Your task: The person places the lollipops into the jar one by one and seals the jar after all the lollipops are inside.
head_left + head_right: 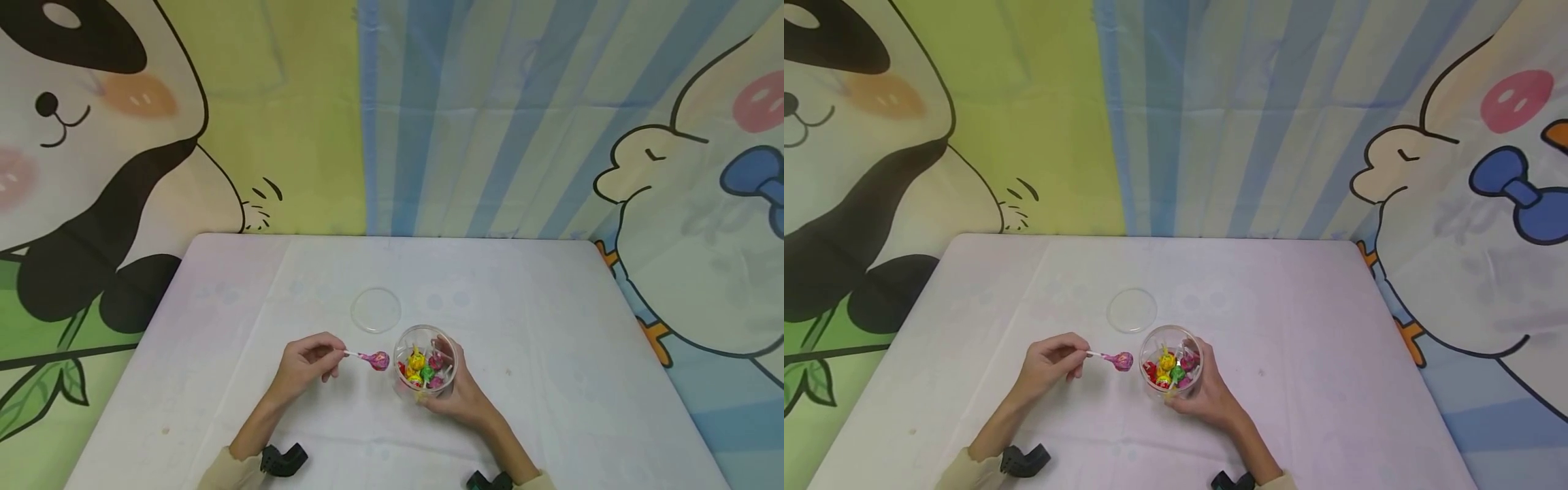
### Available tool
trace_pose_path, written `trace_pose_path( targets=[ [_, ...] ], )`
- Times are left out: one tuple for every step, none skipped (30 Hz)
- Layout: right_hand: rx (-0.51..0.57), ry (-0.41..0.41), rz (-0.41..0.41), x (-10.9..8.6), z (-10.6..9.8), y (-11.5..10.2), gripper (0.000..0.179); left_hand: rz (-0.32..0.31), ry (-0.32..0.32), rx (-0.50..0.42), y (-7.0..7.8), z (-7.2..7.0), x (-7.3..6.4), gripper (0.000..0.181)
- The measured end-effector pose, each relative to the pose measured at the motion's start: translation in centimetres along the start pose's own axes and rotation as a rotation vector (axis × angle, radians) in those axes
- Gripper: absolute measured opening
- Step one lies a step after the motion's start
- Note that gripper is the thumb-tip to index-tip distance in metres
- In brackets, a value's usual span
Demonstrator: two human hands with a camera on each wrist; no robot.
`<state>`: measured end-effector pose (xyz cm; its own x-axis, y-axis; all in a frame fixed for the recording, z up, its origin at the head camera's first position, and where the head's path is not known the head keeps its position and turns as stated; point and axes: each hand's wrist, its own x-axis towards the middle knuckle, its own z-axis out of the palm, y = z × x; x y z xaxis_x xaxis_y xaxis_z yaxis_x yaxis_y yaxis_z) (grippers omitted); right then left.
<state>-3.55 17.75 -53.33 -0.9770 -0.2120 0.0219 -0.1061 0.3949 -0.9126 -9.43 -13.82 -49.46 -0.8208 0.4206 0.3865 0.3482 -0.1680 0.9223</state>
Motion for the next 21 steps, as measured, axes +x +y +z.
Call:
trace_pose_path(
  targets=[
    [-0.003,-0.003,-0.001,0.0,0.0,0.0,0.108,0.009,0.001,-0.015,-0.1,0.3,0.2,0.017],
    [-0.005,-0.003,-0.001,0.0,0.0,0.1,0.109,0.013,0.002,-0.03,-0.1,0.6,0.4,0.017],
    [-0.006,-0.003,-0.002,0.0,0.0,0.1,0.109,0.016,0.004,-0.04,-0.1,0.9,0.6,0.016],
    [-0.006,-0.002,-0.002,0.0,0.0,0.0,0.109,0.017,0.008,-0.043,-0.2,1.1,0.8,0.016],
    [-0.005,-0.001,-0.004,0.0,0.0,0.0,0.108,0.018,0.012,-0.041,-0.2,1.4,1.0,0.015],
    [0.0,0.001,-0.006,0.0,0.0,0.0,0.108,0.02,0.015,-0.038,-0.2,1.6,1.2,0.014],
    [0.004,0.003,-0.001,0.0,-0.1,-0.1,0.108,0.023,0.015,-0.034,-0.2,1.9,1.5,0.014],
    [0.008,0.004,-0.001,0.0,-0.1,-0.2,0.108,0.026,0.012,-0.032,-0.1,2.1,1.8,0.014],
    [0.01,0.004,-0.002,0.1,-0.1,-0.3,0.107,0.029,0.008,-0.028,-0.1,2.3,2.0,0.014],
    [0.014,0.005,-0.002,0.1,-0.1,-0.3,0.107,0.032,0.0,-0.022,0.0,2.6,2.2,0.014],
    [0.015,0.004,-0.002,0.1,-0.1,-0.4,0.107,0.033,-0.011,-0.02,0.0,2.7,2.5,0.014],
    [0.018,0.004,-0.003,0.1,-0.1,-0.4,0.107,0.036,-0.024,-0.019,0.1,2.9,2.6,0.015],
    [0.018,0.003,-0.003,0.1,-0.1,-0.4,0.107,0.038,-0.036,-0.016,0.2,3.1,2.8,0.015],
    [0.019,0.003,-0.003,0.0,-0.1,-0.4,0.107,0.039,-0.049,-0.011,0.2,3.2,2.9,0.016],
    [0.017,0.004,-0.004,0.0,0.0,-0.4,0.107,0.039,-0.062,-0.006,0.2,3.4,3.1,0.017],
    [0.016,0.007,-0.005,0.0,0.0,-0.4,0.108,0.041,-0.073,0.002,0.3,3.5,3.3,0.017],
    [0.013,0.009,-0.006,0.0,0.0,-0.4,0.108,0.043,-0.085,0.008,0.3,3.6,3.4,0.018],
    [0.012,0.013,-0.009,0.0,0.0,-0.4,0.108,0.046,-0.094,0.017,0.4,3.8,3.6,0.018],
    [0.01,0.016,-0.01,0.0,0.0,-0.4,0.108,0.049,-0.104,0.024,0.4,3.9,3.7,0.018],
    [0.008,0.018,-0.013,0.0,0.0,-0.3,0.108,0.053,-0.116,0.029,0.4,4.0,3.9,0.018],
    [0.007,0.02,-0.015,0.0,0.0,-0.3,0.108,0.054,-0.127,0.037,0.5,4.2,4.1,0.017]
  ],
)
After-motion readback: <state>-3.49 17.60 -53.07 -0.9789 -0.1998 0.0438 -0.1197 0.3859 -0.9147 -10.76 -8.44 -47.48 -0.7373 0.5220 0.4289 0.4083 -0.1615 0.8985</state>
